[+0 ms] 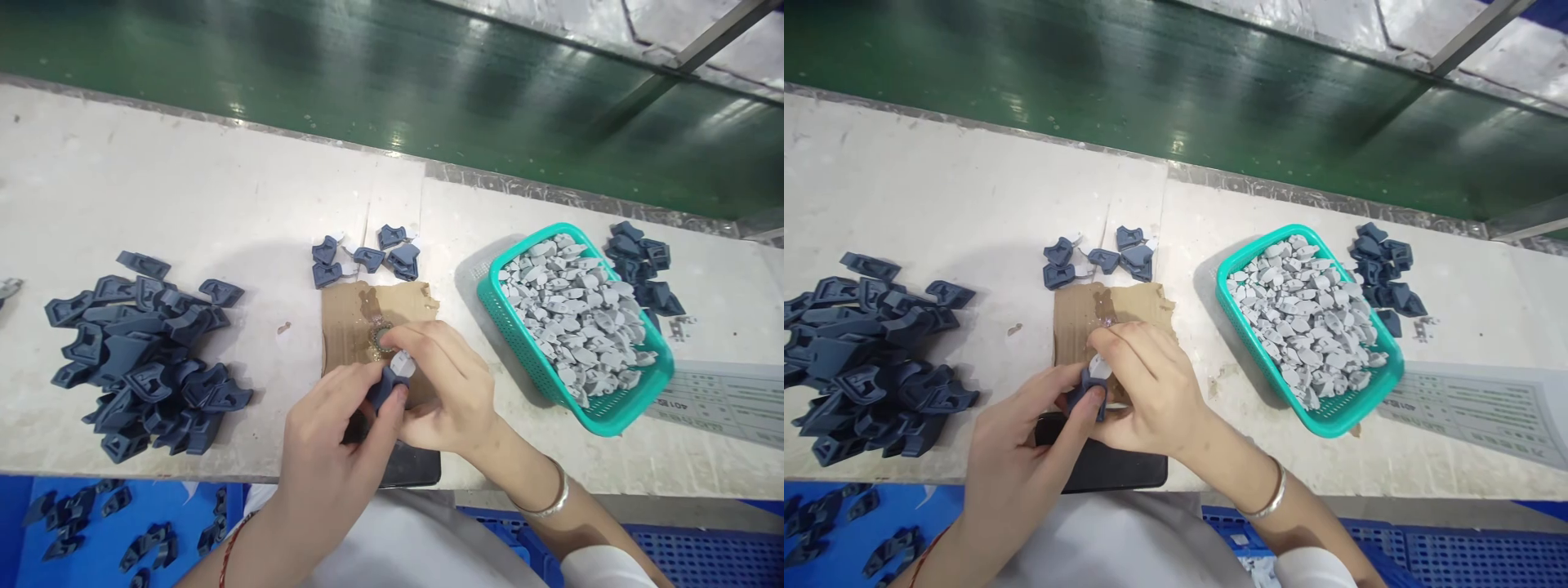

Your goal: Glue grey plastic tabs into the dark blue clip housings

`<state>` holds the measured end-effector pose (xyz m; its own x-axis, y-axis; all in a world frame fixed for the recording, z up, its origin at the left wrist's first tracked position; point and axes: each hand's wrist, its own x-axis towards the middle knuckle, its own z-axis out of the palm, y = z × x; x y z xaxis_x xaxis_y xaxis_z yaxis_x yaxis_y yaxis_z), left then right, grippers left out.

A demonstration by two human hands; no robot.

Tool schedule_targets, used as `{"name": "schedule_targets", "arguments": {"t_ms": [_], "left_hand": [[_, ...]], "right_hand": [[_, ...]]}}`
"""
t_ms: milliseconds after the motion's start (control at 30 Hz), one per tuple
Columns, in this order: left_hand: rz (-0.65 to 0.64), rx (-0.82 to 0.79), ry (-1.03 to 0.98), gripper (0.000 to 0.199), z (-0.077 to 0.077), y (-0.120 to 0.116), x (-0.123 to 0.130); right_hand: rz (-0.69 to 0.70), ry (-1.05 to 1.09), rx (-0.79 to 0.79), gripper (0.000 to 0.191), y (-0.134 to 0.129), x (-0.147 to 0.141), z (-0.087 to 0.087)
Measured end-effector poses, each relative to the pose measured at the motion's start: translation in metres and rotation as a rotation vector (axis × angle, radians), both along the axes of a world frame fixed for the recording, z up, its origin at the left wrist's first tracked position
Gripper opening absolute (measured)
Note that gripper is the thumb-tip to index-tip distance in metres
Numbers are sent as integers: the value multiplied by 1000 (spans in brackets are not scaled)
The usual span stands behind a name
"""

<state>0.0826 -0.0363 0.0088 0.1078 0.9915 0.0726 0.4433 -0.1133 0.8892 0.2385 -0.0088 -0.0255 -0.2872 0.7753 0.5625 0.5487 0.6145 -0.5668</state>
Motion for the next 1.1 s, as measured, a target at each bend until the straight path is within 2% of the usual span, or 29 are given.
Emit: {"name": "schedule_targets", "arguments": {"t_ms": [100, 200, 233, 267, 300, 333, 400, 433, 467, 500, 633, 700, 800, 867, 967, 1100], "left_hand": [[14, -105, -34, 9, 0, 10, -2], [61, -148, 17, 15, -3, 25, -11], [96, -142, 54, 18, -6, 31, -17], [140, -131, 97, 20, -8, 38, -23], [179, -114, 138, 22, -11, 46, -29], [206, -105, 180, 23, -13, 54, -35], [233, -95, 253, 26, -18, 68, -45], [234, -90, 278, 29, -21, 74, -49], [228, -81, 288, 32, -23, 79, -52], [212, -72, 284, 35, -25, 82, -53], [110, -56, 207, 52, -31, 87, -52], [79, -53, 209, 55, -30, 85, -52], [103, 13, 325, 44, -22, 78, -60], [156, 93, 474, 38, -13, 73, -71], [232, 121, 708, 41, -4, 68, -90], [148, 0, 888, 46, -8, 68, -107]], "right_hand": [[39, -124, -107, 47, 6, 6, 8], [83, -185, -185, 64, 15, 25, 22], [63, -147, -187, 60, 18, 35, 26], [5, -105, -178, 47, 20, 46, 29], [-122, -82, -152, 32, 22, 57, 31], [-306, -82, -118, 21, 24, 70, 32], [-609, -190, -168, 21, 25, 94, 30], [-634, -267, -261, 22, 24, 105, 27], [-598, -353, -359, 23, 23, 115, 23], [-554, -427, -387, 26, 22, 123, 18], [-415, -495, -212, 44, 19, 145, 1], [-360, -495, -152, 41, 20, 152, -2], [-296, -480, -133, 30, 26, 161, 1], [-298, -459, -226, 28, 29, 162, 7], [-407, -457, -415, 32, 28, 155, 20], [-581, -475, -651, 31, 23, 136, 34]]}}
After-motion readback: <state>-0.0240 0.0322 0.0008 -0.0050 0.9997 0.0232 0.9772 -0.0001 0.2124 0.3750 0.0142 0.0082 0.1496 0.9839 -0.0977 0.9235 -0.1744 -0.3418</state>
